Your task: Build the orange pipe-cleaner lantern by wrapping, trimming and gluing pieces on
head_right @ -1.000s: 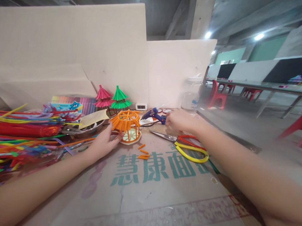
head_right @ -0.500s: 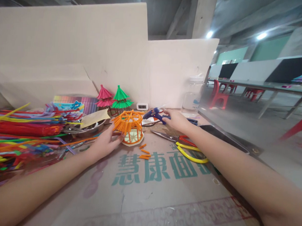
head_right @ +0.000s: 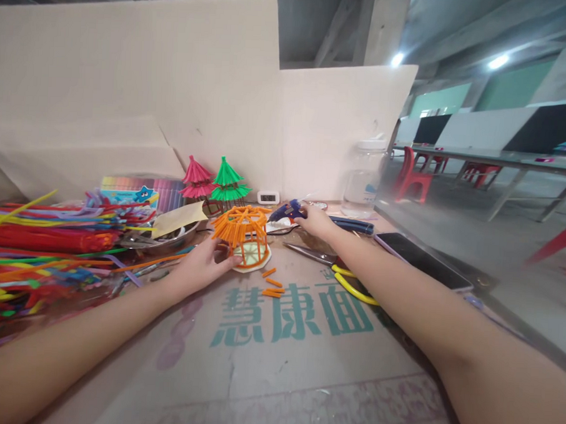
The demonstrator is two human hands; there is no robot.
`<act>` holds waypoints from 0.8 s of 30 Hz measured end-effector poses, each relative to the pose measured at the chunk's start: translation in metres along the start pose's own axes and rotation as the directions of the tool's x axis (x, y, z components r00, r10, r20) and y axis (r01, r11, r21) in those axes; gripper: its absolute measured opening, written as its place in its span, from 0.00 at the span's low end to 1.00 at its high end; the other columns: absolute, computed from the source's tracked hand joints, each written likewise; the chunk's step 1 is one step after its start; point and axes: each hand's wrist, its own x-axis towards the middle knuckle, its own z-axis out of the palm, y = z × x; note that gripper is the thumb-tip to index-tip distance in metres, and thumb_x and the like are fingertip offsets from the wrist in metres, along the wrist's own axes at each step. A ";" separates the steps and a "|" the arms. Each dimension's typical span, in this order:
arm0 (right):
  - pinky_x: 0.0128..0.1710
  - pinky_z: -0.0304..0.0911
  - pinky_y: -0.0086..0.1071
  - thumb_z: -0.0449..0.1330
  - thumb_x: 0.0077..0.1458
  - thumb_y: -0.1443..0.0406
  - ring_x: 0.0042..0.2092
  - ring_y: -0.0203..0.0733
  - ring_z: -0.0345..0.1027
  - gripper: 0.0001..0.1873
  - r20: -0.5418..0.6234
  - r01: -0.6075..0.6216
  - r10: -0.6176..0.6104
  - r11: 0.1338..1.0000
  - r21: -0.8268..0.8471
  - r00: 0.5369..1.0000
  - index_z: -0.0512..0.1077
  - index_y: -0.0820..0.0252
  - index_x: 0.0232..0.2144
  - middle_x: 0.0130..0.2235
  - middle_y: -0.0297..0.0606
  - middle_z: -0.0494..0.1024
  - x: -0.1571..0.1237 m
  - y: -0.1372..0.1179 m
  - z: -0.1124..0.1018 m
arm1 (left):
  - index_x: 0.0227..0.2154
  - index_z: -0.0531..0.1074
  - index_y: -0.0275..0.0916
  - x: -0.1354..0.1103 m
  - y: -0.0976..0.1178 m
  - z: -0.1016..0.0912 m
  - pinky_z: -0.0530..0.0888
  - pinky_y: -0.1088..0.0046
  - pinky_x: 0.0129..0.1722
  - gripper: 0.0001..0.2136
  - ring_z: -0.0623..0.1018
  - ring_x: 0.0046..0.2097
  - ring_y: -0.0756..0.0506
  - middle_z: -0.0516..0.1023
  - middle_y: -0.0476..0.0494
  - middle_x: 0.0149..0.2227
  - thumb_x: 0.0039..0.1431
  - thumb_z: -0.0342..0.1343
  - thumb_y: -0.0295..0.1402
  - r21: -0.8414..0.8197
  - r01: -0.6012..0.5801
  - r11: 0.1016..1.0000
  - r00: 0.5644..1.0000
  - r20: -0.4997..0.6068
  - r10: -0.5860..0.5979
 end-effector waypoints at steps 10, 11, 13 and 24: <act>0.46 0.66 0.41 0.63 0.51 0.65 0.44 0.52 0.74 0.18 -0.051 -0.009 0.015 0.993 0.118 0.999 0.73 0.66 0.45 0.43 0.50 0.80 -0.016 -0.009 -0.010 | 0.52 0.63 0.37 0.002 -0.011 0.004 0.76 0.59 0.44 0.22 0.80 0.46 0.37 0.77 0.33 0.48 0.61 0.51 0.47 -0.086 -0.024 0.996 1.000 -0.007 0.024; 0.44 0.67 0.41 0.62 0.52 0.65 0.42 0.52 0.75 0.15 -0.052 -0.017 0.025 0.989 0.148 0.998 0.74 0.66 0.42 0.40 0.50 0.81 -0.018 -0.011 -0.013 | 0.53 0.63 0.36 0.002 -0.011 0.004 0.76 0.59 0.45 0.23 0.79 0.47 0.37 0.77 0.33 0.49 0.61 0.51 0.47 -0.090 -0.025 0.996 1.000 -0.019 0.023; 0.39 0.70 0.39 0.61 0.54 0.63 0.36 0.49 0.76 0.10 -0.036 -0.029 0.038 0.975 0.221 0.999 0.74 0.64 0.37 0.33 0.47 0.81 -0.026 -0.015 -0.020 | 0.54 0.62 0.36 0.002 -0.010 0.003 0.75 0.57 0.47 0.24 0.78 0.50 0.36 0.76 0.32 0.51 0.61 0.51 0.47 -0.100 -0.035 0.994 0.998 -0.050 0.030; 0.45 0.70 0.43 0.60 0.58 0.55 0.40 0.47 0.75 0.11 -0.254 0.263 -0.137 0.776 0.573 0.957 0.74 0.53 0.39 0.42 0.40 0.80 -0.126 -0.050 -0.029 | 0.50 0.66 0.35 0.005 -0.007 0.000 0.68 0.52 0.57 0.18 0.72 0.56 0.34 0.73 0.32 0.53 0.60 0.52 0.38 -0.072 -0.064 0.995 0.984 -0.170 0.051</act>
